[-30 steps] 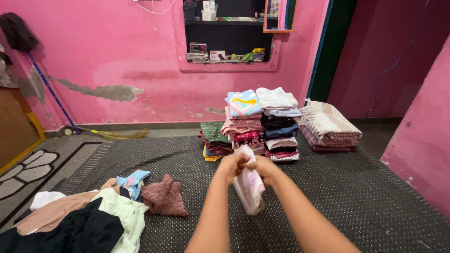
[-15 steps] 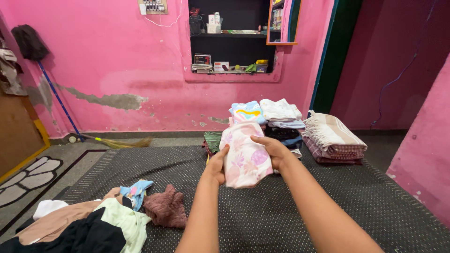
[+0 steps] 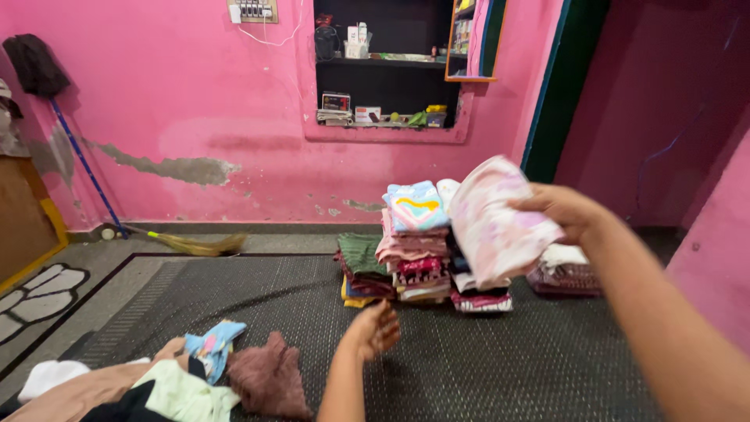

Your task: The person folds several items of clothing, including pants and shirts, by hand and places them into organized stacks on a floor mat.

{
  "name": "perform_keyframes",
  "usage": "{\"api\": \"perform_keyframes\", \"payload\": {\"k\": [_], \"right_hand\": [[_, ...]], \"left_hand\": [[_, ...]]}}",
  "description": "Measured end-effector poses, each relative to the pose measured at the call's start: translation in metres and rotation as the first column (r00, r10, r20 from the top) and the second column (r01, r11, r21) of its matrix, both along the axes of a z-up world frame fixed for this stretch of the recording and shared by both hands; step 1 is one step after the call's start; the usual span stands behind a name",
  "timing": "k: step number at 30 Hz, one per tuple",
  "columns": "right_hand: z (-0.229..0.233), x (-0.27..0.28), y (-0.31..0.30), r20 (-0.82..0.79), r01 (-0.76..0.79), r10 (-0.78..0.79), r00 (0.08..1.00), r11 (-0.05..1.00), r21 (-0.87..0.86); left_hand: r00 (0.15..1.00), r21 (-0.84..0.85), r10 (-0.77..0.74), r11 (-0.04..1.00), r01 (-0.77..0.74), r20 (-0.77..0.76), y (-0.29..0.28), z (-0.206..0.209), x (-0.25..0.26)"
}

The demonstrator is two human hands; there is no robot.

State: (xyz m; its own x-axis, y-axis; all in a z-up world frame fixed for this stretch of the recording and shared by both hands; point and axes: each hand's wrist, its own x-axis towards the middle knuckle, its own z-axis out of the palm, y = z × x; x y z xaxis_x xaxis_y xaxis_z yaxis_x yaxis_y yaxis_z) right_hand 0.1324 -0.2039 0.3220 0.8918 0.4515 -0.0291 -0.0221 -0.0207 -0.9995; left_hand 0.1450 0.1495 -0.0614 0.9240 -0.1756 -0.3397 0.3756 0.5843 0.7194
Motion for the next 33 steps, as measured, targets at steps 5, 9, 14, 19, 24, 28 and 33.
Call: {"api": "perform_keyframes", "payload": {"k": [5, 9, 14, 19, 24, 28, 33], "right_hand": [[0.050, 0.034, -0.023, -0.009, 0.220, -0.219, 0.976, 0.975, 0.046], [0.048, 0.098, -0.013, 0.061, 0.222, -0.220, 0.974, 0.974, -0.040], [0.043, 0.166, -0.006, 0.055, 0.164, -0.169, 0.984, 0.982, 0.093], [-0.033, 0.246, -0.027, 0.019, 0.365, -0.364, 0.931, 0.928, -0.080], [-0.117, 0.267, -0.040, -0.202, 0.267, -0.249, 0.947, 0.962, 0.065], [-0.107, 0.251, -0.034, -0.179, 0.329, -0.316, 0.932, 0.943, 0.048], [-0.085, 0.181, -0.011, 0.488, 0.671, -0.487, 0.724, 0.659, -0.338]], "left_hand": [[0.992, -0.326, 0.105, 0.942, -0.076, 0.073, -0.015, -0.041, -0.025], [0.998, -0.516, 0.048, 0.854, -0.067, -0.050, 0.003, -0.021, -0.039], [0.992, -0.553, -0.005, 0.830, -0.064, -0.124, 0.000, -0.027, -0.033], [0.990, -0.566, 0.001, 0.820, -0.083, -0.144, 0.002, -0.048, -0.019], [0.989, -0.543, -0.002, 0.836, -0.079, -0.148, 0.001, -0.055, -0.014], [0.988, -0.501, 0.000, 0.862, -0.078, -0.154, -0.001, -0.044, -0.020], [0.987, -0.520, 0.004, 0.850, -0.088, -0.161, -0.002, -0.029, -0.028]]}}
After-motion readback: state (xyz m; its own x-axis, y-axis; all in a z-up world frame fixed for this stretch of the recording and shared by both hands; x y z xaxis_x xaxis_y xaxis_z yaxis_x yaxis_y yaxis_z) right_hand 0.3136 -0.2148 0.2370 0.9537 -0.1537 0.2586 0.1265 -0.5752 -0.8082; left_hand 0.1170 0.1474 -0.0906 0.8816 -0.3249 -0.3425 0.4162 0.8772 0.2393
